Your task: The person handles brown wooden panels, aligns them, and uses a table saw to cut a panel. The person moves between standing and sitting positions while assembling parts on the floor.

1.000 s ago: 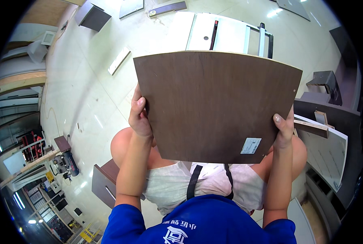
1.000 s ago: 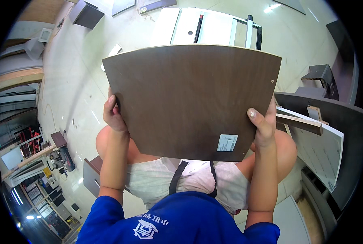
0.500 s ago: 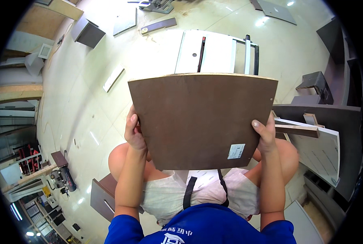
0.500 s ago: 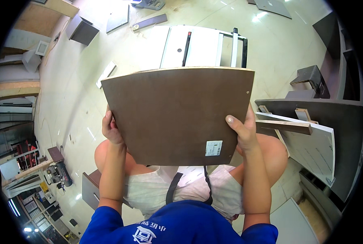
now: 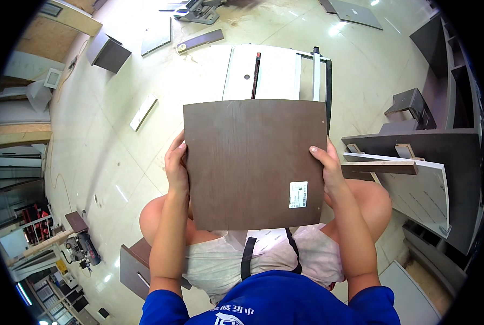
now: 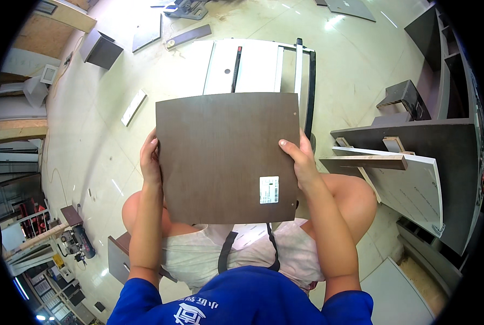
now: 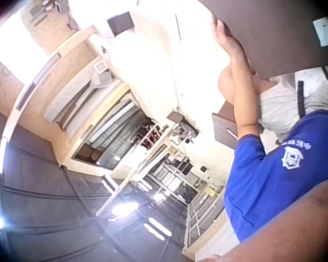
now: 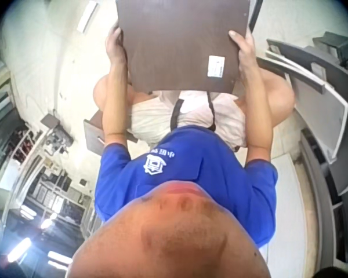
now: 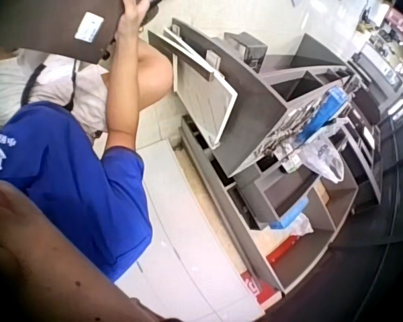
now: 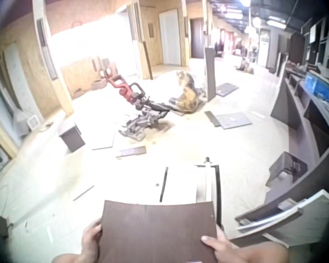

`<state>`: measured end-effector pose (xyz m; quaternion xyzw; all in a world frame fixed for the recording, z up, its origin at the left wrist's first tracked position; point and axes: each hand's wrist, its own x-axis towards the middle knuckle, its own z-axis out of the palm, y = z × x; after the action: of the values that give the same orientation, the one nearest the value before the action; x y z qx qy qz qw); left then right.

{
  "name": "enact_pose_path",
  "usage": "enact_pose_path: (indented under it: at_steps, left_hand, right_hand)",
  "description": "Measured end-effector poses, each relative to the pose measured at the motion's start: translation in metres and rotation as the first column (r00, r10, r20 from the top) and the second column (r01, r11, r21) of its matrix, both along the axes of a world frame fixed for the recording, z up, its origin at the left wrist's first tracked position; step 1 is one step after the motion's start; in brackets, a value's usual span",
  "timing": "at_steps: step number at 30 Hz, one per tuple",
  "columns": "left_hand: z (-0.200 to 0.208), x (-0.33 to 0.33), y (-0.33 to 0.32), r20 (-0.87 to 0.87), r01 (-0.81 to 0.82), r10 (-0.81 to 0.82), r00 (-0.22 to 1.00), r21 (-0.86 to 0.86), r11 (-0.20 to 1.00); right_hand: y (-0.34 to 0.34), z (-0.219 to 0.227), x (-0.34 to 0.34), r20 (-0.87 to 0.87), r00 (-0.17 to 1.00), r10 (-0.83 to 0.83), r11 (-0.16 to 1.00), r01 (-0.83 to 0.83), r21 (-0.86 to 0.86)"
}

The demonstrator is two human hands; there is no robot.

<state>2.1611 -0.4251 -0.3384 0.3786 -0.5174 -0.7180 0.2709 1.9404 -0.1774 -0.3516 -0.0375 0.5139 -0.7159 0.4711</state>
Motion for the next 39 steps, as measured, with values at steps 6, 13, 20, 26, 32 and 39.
enact_pose_path:
  at_steps: [6, 13, 20, 26, 32, 39]
  left_hand:
    - [-0.012, -0.001, -0.005, -0.020, -0.021, 0.022, 1.000, 0.076, 0.997]
    - [-0.018, -0.003, -0.007, -0.020, -0.012, 0.013, 1.000, 0.070, 0.997]
    - [-0.023, -0.002, -0.008, 0.002, 0.032, -0.032, 0.999, -0.011, 0.999]
    - [-0.015, -0.005, -0.002, -0.005, 0.071, -0.071, 0.997, -0.009, 0.997]
    - [-0.011, -0.006, 0.002, -0.061, 0.064, -0.063, 0.996, 0.014, 0.998]
    - [-0.008, -0.002, 0.005, -0.070, 0.090, -0.090, 0.993, 0.004, 0.996]
  right_hand:
    - [-0.002, -0.004, 0.002, 0.051, 0.999, -0.014, 1.000, 0.013, 0.022]
    - [-0.002, 0.000, 0.001, 0.034, 0.999, -0.031, 0.999, 0.030, 0.031]
    - [-0.001, -0.003, 0.001, -0.062, 0.998, -0.033, 0.999, 0.035, 0.037]
    - [-0.001, 0.000, 0.002, -0.139, 0.988, -0.067, 0.997, 0.071, 0.023]
    - [0.005, -0.004, 0.000, -0.183, 0.980, -0.078, 0.997, 0.073, -0.033]
    - [0.011, -0.004, -0.001, -0.190, 0.979, -0.071, 0.997, 0.064, -0.042]
